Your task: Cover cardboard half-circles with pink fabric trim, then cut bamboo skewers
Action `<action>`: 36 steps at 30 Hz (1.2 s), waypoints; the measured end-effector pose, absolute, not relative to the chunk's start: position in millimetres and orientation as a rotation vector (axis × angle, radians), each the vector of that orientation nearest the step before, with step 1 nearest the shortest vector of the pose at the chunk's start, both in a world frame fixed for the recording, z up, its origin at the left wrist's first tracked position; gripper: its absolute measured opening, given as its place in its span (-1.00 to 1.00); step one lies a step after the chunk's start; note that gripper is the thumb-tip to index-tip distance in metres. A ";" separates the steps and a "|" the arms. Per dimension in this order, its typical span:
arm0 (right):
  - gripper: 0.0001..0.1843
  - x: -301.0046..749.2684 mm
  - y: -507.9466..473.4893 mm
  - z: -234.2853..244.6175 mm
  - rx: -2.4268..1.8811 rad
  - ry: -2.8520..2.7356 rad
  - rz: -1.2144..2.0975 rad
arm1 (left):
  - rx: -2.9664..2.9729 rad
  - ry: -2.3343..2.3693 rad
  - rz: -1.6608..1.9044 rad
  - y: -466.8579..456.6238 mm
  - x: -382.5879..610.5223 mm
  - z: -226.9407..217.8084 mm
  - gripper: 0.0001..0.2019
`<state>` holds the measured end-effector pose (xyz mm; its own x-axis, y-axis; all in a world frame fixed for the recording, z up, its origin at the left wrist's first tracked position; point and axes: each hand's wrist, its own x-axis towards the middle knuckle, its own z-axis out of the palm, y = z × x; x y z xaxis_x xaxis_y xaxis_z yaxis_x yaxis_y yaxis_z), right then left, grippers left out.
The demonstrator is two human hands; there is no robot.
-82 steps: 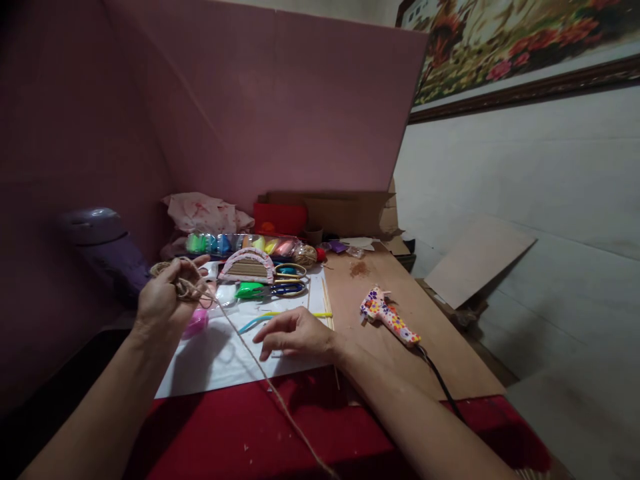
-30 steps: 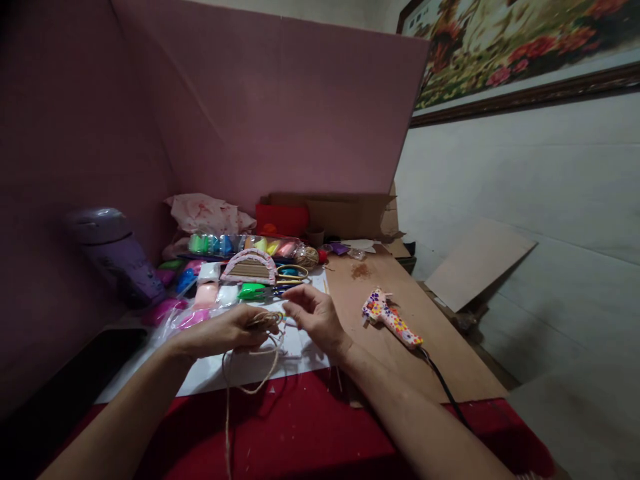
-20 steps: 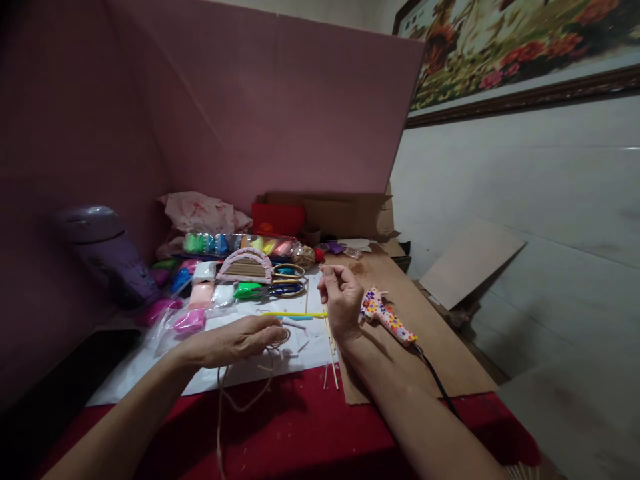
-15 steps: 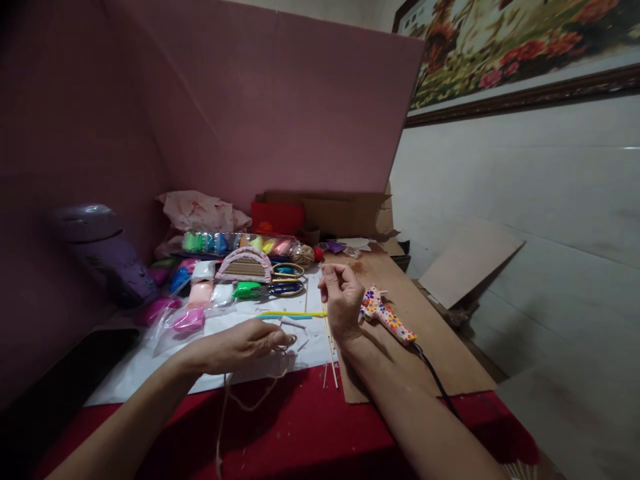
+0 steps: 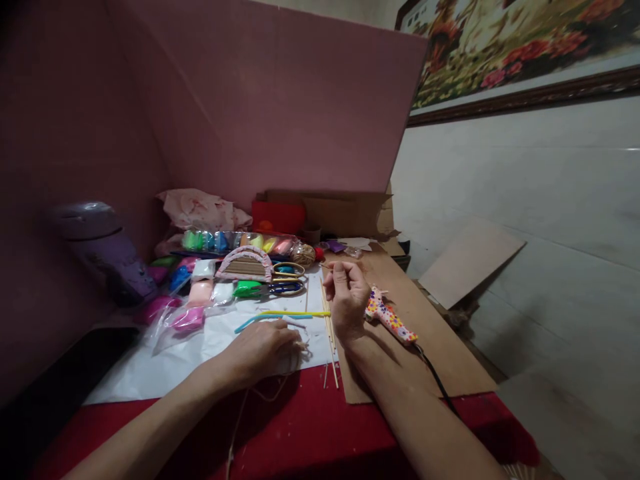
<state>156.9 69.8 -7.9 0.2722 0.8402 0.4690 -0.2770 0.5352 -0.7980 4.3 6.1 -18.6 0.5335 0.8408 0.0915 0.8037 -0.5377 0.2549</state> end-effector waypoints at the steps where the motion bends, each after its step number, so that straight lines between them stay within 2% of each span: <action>1: -0.75 157.1 70.0 -7.7 -0.651 -1.025 0.835 | 2.631 1.418 0.285 5.8 4.6 -19.1 -0.74; 6: -0.68 160.2 73.6 -5.1 -0.582 -0.933 1.041 | 2.676 1.375 0.327 4.6 8.6 -20.4 -0.67; 9: -0.61 161.1 71.3 -2.5 -0.489 -1.025 1.398 | 2.509 1.487 0.450 4.5 13.4 -20.8 -0.63; 11: -0.54 159.3 64.9 -2.1 -0.421 -1.142 1.652 | 2.280 1.560 0.626 4.6 16.3 -21.2 -0.68; 13: -0.44 156.5 55.8 -3.6 -0.347 -1.281 1.882 | 2.020 1.434 0.792 4.3 17.8 -21.3 -0.78; 14: -0.39 155.4 51.4 -4.8 -0.299 -1.355 1.991 | 1.909 1.303 0.840 4.0 17.9 -21.0 -0.75; 16: -0.30 154.9 45.1 -6.7 -0.199 -1.476 2.167 | 1.755 1.037 0.845 3.1 16.5 -19.6 -0.75; 18: -0.26 157.8 44.3 -5.9 -0.122 -1.515 2.237 | 1.713 0.930 0.796 3.0 13.3 -17.6 -0.86; 21: -0.30 166.9 52.7 2.1 -0.143 -1.435 2.083 | 1.732 1.024 0.735 5.4 6.7 -15.0 -0.81; 25: -0.47 178.7 67.3 18.0 -0.261 -1.167 1.754 | 1.700 1.109 0.702 11.6 -0.5 -11.5 -0.75; 29: -0.53 183.6 73.2 26.2 -0.295 -1.020 1.630 | 1.643 1.143 0.699 14.7 -4.1 -7.7 -0.74; 33: -0.55 182.4 75.9 22.6 -0.356 -1.012 1.542 | 1.628 1.174 0.701 15.1 -4.9 -6.8 -0.75; 36: -0.69 177.6 75.9 15.2 -0.519 -1.201 1.395 | 1.621 1.198 0.712 15.2 -4.7 -7.3 -0.76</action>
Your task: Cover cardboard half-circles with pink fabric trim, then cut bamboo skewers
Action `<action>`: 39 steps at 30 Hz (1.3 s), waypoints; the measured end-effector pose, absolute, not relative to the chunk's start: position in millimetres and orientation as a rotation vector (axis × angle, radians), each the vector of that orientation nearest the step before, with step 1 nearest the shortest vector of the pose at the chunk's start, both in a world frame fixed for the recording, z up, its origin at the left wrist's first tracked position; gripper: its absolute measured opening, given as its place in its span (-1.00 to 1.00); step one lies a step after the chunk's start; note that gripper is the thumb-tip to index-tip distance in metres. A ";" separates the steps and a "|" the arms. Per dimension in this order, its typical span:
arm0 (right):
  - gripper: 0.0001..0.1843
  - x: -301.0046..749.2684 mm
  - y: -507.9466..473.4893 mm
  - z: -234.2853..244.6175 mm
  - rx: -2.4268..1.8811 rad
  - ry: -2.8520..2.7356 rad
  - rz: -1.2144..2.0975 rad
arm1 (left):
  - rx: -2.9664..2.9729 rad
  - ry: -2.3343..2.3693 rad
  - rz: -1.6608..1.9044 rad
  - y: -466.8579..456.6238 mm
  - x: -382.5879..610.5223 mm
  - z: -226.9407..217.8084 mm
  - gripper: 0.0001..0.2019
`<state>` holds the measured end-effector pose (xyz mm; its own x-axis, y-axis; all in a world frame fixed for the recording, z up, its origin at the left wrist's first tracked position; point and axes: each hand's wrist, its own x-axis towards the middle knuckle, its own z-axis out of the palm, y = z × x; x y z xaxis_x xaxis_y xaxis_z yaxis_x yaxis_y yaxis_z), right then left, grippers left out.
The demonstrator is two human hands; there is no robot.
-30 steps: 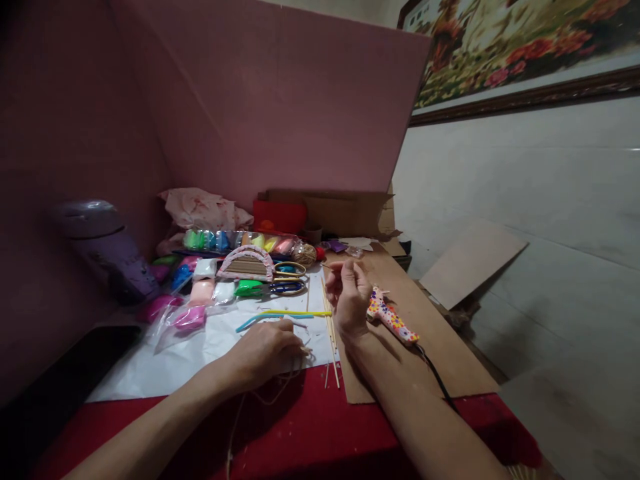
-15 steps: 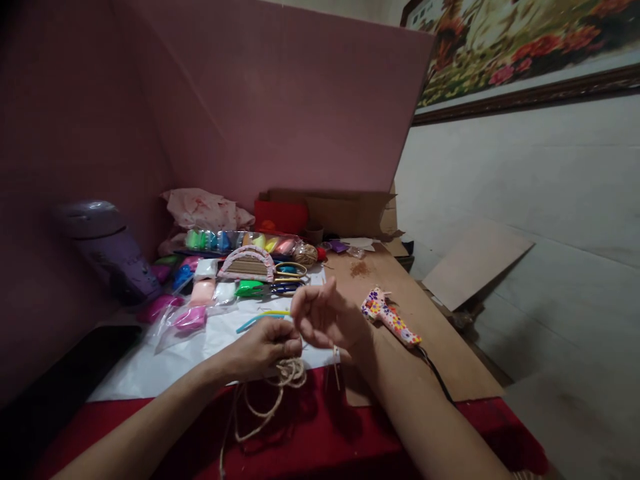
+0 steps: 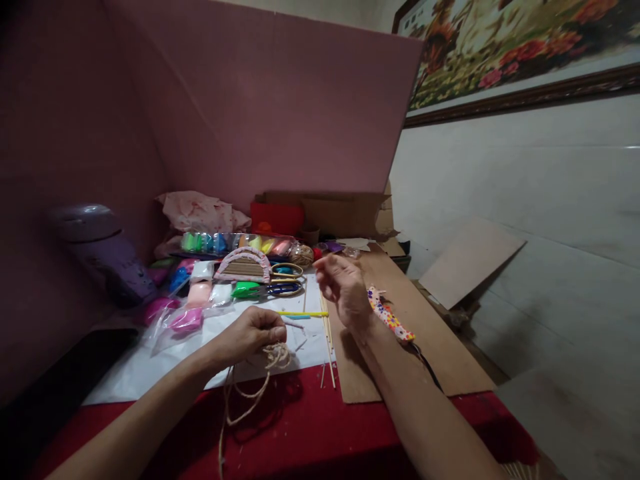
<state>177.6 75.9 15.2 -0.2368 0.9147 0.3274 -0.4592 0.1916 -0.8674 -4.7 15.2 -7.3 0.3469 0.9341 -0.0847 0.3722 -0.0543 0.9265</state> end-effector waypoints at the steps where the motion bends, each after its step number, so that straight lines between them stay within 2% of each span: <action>1: -0.72 175.3 74.9 12.4 -0.568 -1.323 1.357 | 1.619 1.206 0.717 15.3 -4.7 -7.3 -0.77; 5: -0.67 163.9 67.1 1.5 -0.618 -1.915 1.347 | 1.671 1.203 0.765 16.0 -5.7 -7.5 -0.78; 7: -0.78 159.6 64.2 -2.9 -0.700 -2.101 1.186 | 1.688 1.227 0.803 16.8 -6.7 -7.6 -0.77; 8: -0.81 158.4 63.9 -4.5 -0.759 -2.135 1.060 | 1.676 1.251 0.824 17.3 -7.2 -7.6 -0.77; 10: -0.74 158.5 65.8 -6.1 -0.850 -2.089 0.829 | 1.612 1.302 0.866 18.3 -8.1 -7.0 -0.75; 12: -0.70 161.0 70.0 -5.9 -0.876 -1.953 0.748 | 1.535 1.319 0.907 19.1 -8.8 -6.1 -0.74; 15: -0.69 164.5 74.5 -4.1 -0.839 -1.708 0.858 | 1.450 1.289 0.965 19.2 -9.3 -5.2 -0.73; 18: -0.77 162.4 70.5 -3.4 -0.734 -1.630 1.200 | 1.379 1.193 1.033 17.8 -8.6 -4.4 -0.67; 21: -0.62 156.8 61.8 -5.5 -0.600 -1.685 1.624 | 1.305 1.122 1.097 15.8 -7.8 -2.2 -0.60; 23: -0.61 154.4 58.9 -8.1 -0.561 -1.723 1.762 | 1.271 1.114 1.150 15.2 -8.0 -0.3 -0.58; 32: -0.69 158.2 70.7 -8.4 -0.633 -1.595 1.476 | 1.100 1.103 1.269 20.0 -18.0 -1.4 -0.59; 34: -0.74 155.3 68.3 -9.5 -0.635 -1.617 1.482 | 1.125 1.056 1.218 19.9 -18.6 -2.4 -0.58; 36: -0.68 151.5 64.7 -11.9 -0.621 -1.677 1.559 | 1.169 1.013 1.180 19.4 -18.2 -2.6 -0.57; 39: -0.70 147.8 61.6 -14.5 -0.679 -1.744 1.537 | 1.175 1.022 1.206 19.4 -17.7 -1.8 -0.58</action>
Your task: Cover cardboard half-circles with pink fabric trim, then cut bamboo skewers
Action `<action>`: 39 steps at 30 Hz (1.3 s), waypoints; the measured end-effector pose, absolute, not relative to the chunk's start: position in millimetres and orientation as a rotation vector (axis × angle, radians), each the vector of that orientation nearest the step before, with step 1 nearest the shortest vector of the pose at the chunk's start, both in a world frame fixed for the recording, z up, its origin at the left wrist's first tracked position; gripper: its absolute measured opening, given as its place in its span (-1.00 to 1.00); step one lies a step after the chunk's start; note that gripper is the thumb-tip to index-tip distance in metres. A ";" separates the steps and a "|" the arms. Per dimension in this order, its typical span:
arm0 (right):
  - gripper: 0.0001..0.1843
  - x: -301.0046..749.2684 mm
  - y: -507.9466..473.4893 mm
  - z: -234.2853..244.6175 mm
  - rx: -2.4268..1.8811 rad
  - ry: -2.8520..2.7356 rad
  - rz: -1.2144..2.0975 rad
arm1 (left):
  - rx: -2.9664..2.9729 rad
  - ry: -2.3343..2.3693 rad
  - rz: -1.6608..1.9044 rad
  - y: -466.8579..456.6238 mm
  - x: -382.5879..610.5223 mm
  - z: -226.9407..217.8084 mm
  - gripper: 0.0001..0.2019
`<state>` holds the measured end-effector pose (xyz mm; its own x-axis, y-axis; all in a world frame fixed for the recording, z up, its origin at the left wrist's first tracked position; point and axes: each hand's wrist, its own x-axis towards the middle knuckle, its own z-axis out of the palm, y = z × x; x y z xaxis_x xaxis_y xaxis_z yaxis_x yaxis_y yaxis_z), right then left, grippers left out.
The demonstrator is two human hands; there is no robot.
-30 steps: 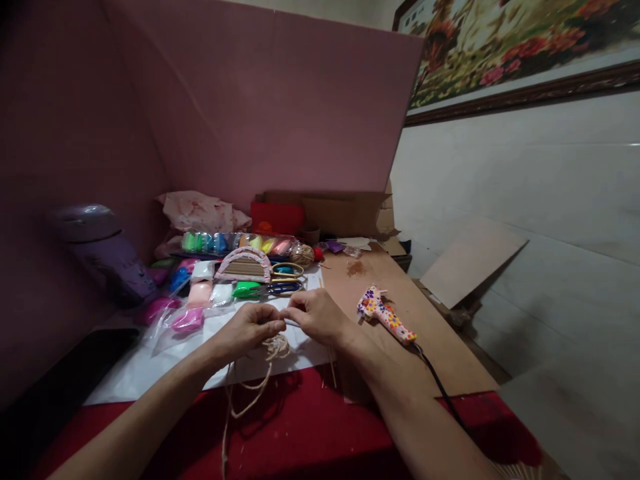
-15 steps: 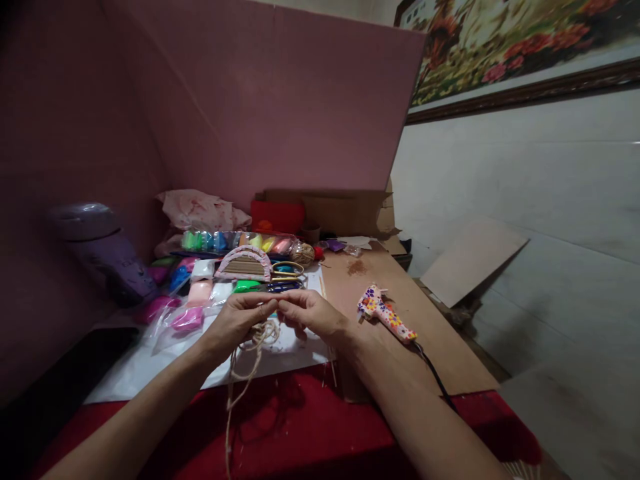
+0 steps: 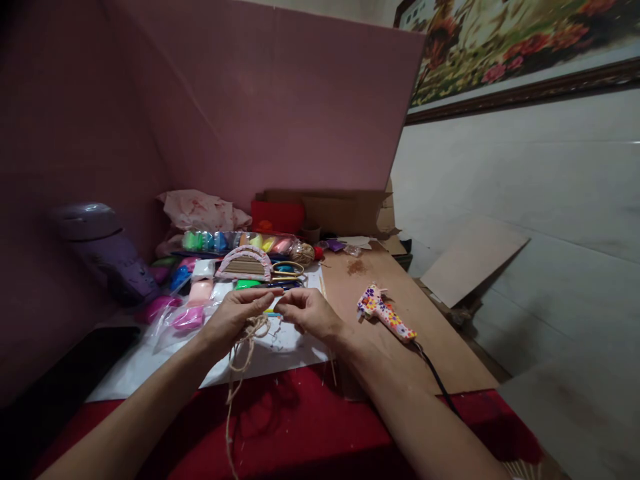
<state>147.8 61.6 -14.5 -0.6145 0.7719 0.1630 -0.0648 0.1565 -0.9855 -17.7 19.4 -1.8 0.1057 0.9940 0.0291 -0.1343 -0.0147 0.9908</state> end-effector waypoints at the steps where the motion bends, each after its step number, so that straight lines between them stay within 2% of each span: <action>1: -0.69 147.9 61.7 -14.3 -0.706 -1.746 1.474 | 1.161 1.040 1.223 19.7 -18.2 -1.4 -0.59; 6: -0.70 155.9 67.6 -3.7 -0.669 -1.636 1.196 | 1.099 1.094 1.280 22.4 -23.2 -0.4 -0.59; 11: -0.70 171.7 54.0 28.8 -0.560 -1.676 1.166 | 1.112 1.252 1.267 24.5 -25.4 -1.9 -0.57; 14: -0.73 190.4 25.4 56.8 -0.555 -1.704 1.358 | 1.147 1.319 1.273 26.4 -25.3 -3.5 -0.59; 17: -0.72 215.9 -4.7 76.0 -0.630 -1.877 1.796 | 1.257 1.389 1.289 28.8 -25.4 -6.6 -0.62; 19: -0.61 231.5 -14.8 76.8 -0.634 -2.038 2.029 | 1.387 1.481 1.284 29.7 -25.8 -8.8 -0.65; 20: -0.54 237.4 -15.5 73.4 -0.683 -2.131 2.023 | 1.464 1.542 1.276 29.7 -26.1 -9.5 -0.66; 21: -0.54 241.8 -13.5 67.9 -0.787 -2.231 1.876 | 1.552 1.612 1.254 29.3 -26.4 -9.7 -0.68; 24: -0.71 246.0 1.4 46.4 -1.121 -2.310 0.879 | 1.845 1.845 1.061 26.0 -26.6 -7.8 -0.76; 27: -0.78 240.7 16.1 29.5 -1.258 -2.296 0.412 | 2.035 2.027 0.748 21.9 -26.3 -4.1 -0.79; 29: -0.75 234.2 22.0 22.3 -1.329 -2.320 0.285 | 2.083 2.105 0.606 19.9 -26.9 -2.5 -0.77; 32: -0.70 221.9 27.3 12.5 -1.383 -2.416 0.288 | 2.094 2.208 0.478 19.0 -30.5 -2.3 -0.72; 39: -0.75 188.6 39.8 -8.1 -1.445 -2.481 0.079 | 2.119 2.241 0.303 23.3 -38.6 -8.7 -0.71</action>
